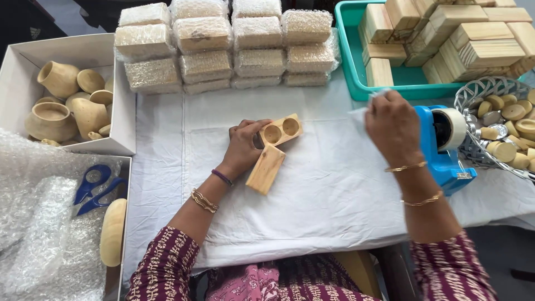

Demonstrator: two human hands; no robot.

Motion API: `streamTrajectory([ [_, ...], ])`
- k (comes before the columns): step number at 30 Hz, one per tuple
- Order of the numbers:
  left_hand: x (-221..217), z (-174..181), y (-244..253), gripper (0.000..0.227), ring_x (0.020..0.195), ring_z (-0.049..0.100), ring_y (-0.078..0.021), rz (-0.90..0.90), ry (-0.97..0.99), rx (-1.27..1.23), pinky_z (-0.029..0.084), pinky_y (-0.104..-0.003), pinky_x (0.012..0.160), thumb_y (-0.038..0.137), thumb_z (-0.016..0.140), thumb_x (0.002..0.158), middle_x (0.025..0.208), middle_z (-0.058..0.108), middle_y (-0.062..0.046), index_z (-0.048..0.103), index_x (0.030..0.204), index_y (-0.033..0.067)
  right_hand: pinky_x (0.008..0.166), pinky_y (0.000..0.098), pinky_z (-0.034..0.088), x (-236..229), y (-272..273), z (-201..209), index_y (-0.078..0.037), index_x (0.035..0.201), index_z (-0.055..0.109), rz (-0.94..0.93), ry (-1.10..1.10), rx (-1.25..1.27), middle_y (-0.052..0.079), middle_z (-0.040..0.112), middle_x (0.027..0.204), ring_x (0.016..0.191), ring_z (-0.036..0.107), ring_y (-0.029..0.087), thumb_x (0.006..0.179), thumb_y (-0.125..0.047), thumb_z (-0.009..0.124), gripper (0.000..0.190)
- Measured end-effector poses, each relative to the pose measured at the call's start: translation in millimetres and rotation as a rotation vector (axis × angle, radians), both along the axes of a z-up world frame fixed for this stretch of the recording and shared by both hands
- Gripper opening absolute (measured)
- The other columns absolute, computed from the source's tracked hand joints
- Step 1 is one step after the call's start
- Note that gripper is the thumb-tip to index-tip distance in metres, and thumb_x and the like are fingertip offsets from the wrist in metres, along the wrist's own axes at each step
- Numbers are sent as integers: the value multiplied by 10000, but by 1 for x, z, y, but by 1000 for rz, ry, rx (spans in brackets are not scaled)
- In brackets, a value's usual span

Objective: The person wipes a small wooden block with a white cloth, then wraps it in bubble wrap and secures it with tape. The wrapped block is placed in a stack of similar items. The person repeats the wiping and wrapping process with another wooden block.

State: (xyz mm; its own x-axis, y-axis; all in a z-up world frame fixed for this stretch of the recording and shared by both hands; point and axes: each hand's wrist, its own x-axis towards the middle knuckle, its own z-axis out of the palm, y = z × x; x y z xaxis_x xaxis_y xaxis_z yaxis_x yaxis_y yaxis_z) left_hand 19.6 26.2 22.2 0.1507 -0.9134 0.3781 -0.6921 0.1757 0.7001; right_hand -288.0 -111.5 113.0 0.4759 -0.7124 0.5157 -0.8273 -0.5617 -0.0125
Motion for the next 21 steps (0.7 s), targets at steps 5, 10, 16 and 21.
streamTrajectory([
  [5, 12, 0, -6, 678, 1276, 522, -234, -59, -49, 83, 293, -425, 1070, 324, 912, 661, 1268, 666, -37, 693, 1288, 187, 714, 464, 572, -15, 20, 18, -68, 1046, 768, -69, 120, 186, 179, 687, 1110, 872, 708, 388, 868, -177, 757, 209],
  [10, 25, -12, -8, 681, 1308, 518, -224, -43, -108, 120, 323, -428, 1067, 270, 895, 665, 1295, 628, -17, 675, 1307, 205, 922, 442, 569, -113, -33, 26, -68, 1138, 759, -10, -174, -75, 157, 731, 1169, 1045, 705, 354, 995, -132, 735, 158],
  [16, 26, 0, -6, 711, 1309, 509, -234, -52, -160, 184, 352, -428, 1069, 256, 886, 692, 1313, 598, -30, 606, 1344, 208, 885, 440, 563, -221, -135, 10, -165, 1137, 811, -508, -32, 350, 130, 752, 1083, 945, 718, 348, 876, -174, 749, 269],
  [21, 34, 17, 0, 835, 1297, 549, -258, -174, -8, 270, 428, -441, 1130, 139, 848, 739, 1350, 585, -56, 486, 1483, 246, 886, 459, 548, -225, -158, -7, -145, 1197, 777, -324, 132, 522, 129, 754, 1092, 1000, 698, 339, 853, -303, 761, 379],
])
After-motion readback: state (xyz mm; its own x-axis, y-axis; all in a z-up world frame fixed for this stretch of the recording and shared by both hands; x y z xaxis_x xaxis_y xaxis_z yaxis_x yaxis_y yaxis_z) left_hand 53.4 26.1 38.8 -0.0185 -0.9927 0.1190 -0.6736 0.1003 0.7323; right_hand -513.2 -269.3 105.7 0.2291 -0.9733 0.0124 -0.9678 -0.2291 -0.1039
